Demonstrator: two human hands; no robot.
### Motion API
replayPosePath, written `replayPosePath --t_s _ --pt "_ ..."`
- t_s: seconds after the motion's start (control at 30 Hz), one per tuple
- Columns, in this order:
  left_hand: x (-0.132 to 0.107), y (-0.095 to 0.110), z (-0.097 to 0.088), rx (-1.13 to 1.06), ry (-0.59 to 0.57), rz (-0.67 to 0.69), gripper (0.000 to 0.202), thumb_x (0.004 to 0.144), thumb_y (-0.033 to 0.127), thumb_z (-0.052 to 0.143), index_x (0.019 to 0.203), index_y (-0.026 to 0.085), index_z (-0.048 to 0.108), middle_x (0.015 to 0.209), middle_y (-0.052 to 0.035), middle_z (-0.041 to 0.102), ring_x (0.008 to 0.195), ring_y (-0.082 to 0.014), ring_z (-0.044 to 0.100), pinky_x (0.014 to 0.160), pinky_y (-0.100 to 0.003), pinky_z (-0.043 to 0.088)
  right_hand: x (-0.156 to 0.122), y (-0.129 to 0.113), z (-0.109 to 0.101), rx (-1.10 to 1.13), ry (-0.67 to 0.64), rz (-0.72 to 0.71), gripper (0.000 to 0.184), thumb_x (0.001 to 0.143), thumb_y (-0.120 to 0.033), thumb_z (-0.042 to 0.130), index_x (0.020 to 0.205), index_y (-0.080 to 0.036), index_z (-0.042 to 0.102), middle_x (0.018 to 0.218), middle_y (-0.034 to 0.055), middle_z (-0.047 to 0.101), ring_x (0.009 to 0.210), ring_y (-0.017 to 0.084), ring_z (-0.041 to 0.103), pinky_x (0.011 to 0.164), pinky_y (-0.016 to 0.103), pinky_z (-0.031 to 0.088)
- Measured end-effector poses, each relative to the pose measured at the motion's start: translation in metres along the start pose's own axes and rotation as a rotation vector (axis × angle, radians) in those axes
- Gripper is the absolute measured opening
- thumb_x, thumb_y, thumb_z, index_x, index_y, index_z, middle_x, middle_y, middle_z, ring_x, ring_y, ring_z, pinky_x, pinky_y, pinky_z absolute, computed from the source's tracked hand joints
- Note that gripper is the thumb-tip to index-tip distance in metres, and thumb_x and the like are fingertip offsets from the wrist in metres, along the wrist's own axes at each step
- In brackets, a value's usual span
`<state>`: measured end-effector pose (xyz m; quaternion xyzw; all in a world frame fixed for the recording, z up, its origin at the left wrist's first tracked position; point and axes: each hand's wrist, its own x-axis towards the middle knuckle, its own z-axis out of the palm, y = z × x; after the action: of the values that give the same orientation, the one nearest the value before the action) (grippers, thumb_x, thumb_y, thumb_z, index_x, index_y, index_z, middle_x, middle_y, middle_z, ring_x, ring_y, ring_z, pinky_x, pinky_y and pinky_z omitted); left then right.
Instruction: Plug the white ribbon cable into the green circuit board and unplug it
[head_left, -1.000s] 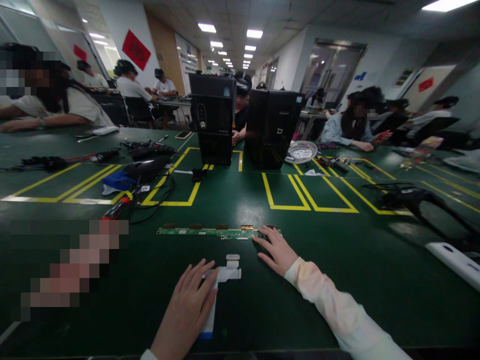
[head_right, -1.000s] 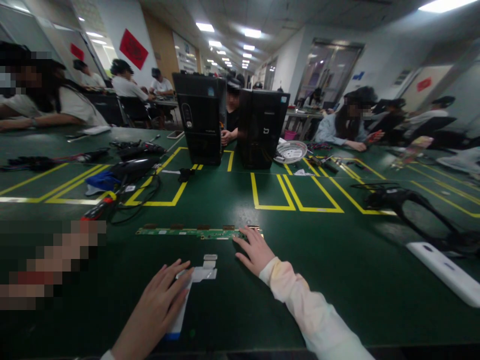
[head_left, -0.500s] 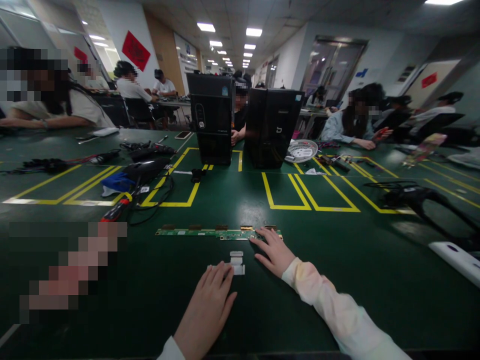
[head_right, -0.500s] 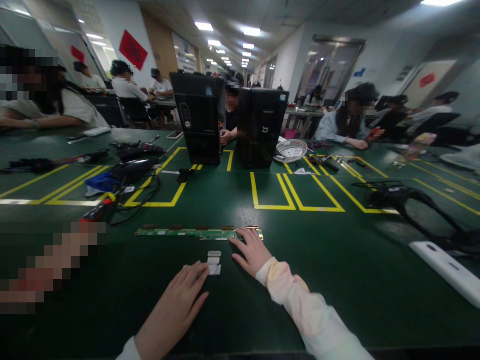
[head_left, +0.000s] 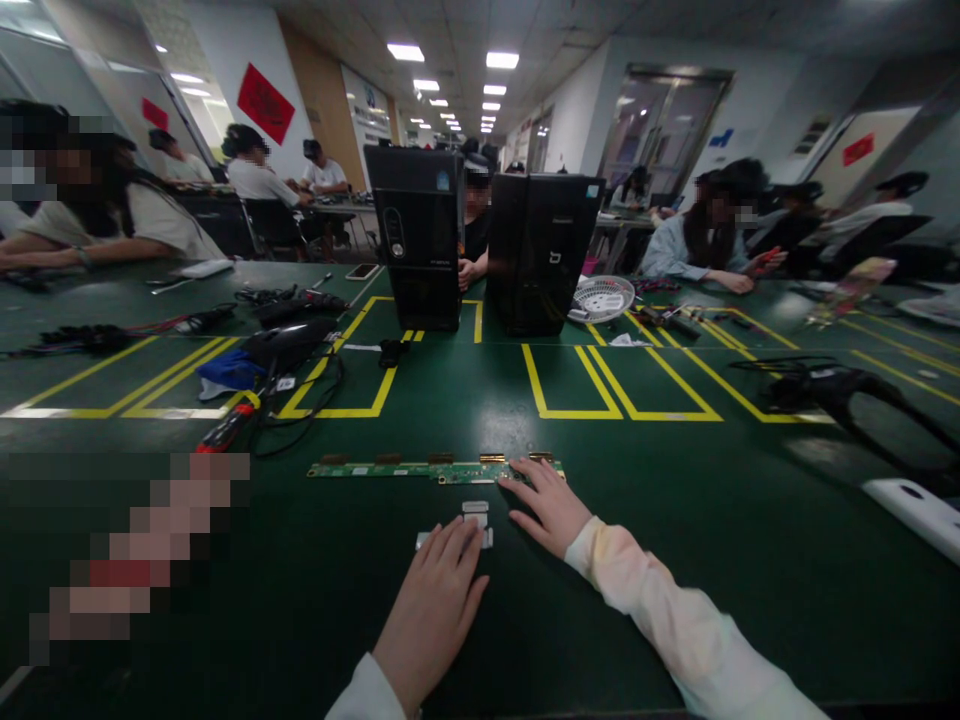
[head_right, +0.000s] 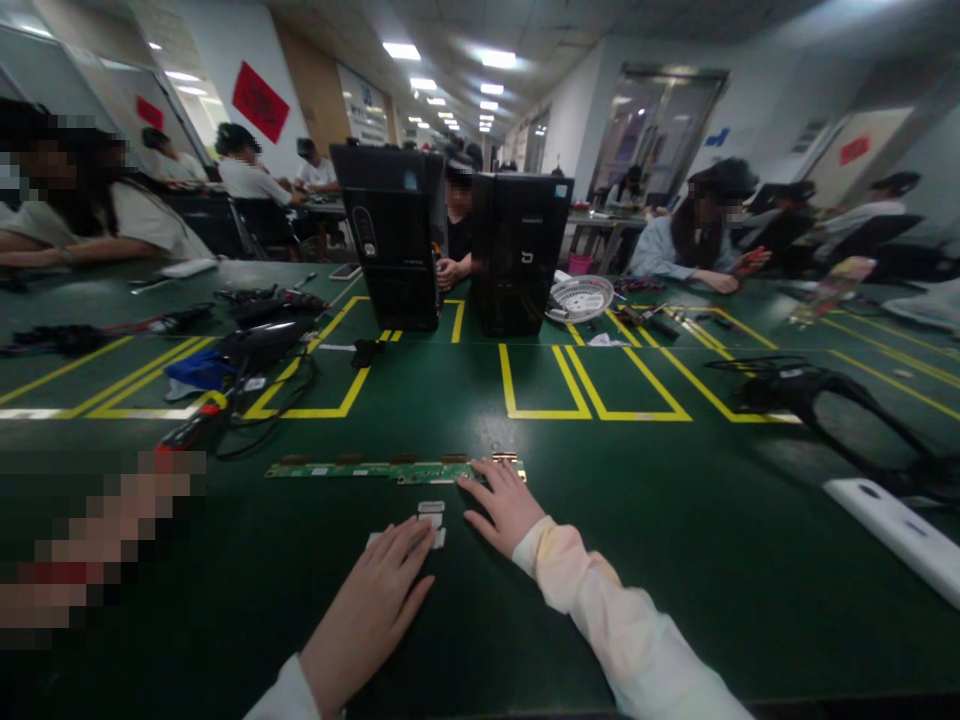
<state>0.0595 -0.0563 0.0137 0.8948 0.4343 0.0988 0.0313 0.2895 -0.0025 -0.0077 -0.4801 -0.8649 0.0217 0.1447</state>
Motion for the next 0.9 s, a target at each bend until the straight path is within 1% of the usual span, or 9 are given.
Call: replayPosePath --t_s 0.2,0.33,0.53,0.67,0.77,0.9 --pt "0.013 0.003 0.004 0.023 0.002 0.012 0.043 0.089 0.019 0.048 0.132 0.011 0.045 0.136 -0.0145 0.049 0.126 -0.0284 0.044 0.103 -0.048 0.040 -0.001 0.001 0.001 0.008 -0.003 0.003 0.044 0.090 -0.036 0.044 0.131 -0.021 0.048 0.138 0.0138 0.041 0.132 0.027 0.031 0.107 0.053 0.026" --pt "0.019 0.004 0.006 0.032 0.018 0.019 0.043 0.090 0.020 0.046 0.132 0.010 0.044 0.137 -0.0148 0.049 0.127 -0.0280 0.043 0.104 -0.048 0.038 0.000 0.000 0.000 0.006 0.007 0.006 0.043 0.089 -0.034 0.045 0.130 -0.021 0.049 0.137 0.0139 0.042 0.131 0.027 0.032 0.107 0.053 0.027" --pt "0.019 0.001 0.010 -0.020 0.047 0.029 0.044 0.093 0.028 0.043 0.134 0.010 0.042 0.137 -0.0151 0.048 0.129 -0.0275 0.041 0.105 -0.049 0.037 0.000 -0.002 -0.002 0.004 -0.003 0.017 0.043 0.088 -0.035 0.047 0.129 -0.021 0.050 0.136 0.0136 0.042 0.132 0.029 0.029 0.108 0.054 0.025" --pt "0.020 -0.002 0.013 -0.040 0.047 0.020 0.046 0.094 0.032 0.041 0.136 0.011 0.040 0.140 -0.0137 0.046 0.131 -0.0264 0.038 0.106 -0.048 0.036 0.000 -0.002 -0.001 0.006 0.021 0.018 0.043 0.089 -0.035 0.045 0.129 -0.022 0.050 0.136 0.0125 0.042 0.132 0.028 0.029 0.108 0.054 0.025" --pt "0.021 -0.001 0.012 -0.042 0.043 0.010 0.046 0.095 0.032 0.040 0.135 0.012 0.041 0.139 -0.0128 0.046 0.131 -0.0257 0.038 0.107 -0.048 0.034 -0.001 -0.001 0.000 0.010 0.021 0.012 0.043 0.089 -0.036 0.045 0.130 -0.022 0.050 0.136 0.0129 0.042 0.132 0.029 0.029 0.107 0.055 0.025" --pt "0.023 0.000 0.009 -0.033 0.044 -0.013 0.044 0.094 0.033 0.041 0.133 0.013 0.044 0.138 -0.0117 0.048 0.131 -0.0269 0.038 0.107 -0.050 0.032 -0.001 -0.001 0.002 0.005 0.008 0.010 0.044 0.088 -0.036 0.046 0.130 -0.021 0.049 0.136 0.0133 0.042 0.132 0.029 0.029 0.107 0.054 0.025"
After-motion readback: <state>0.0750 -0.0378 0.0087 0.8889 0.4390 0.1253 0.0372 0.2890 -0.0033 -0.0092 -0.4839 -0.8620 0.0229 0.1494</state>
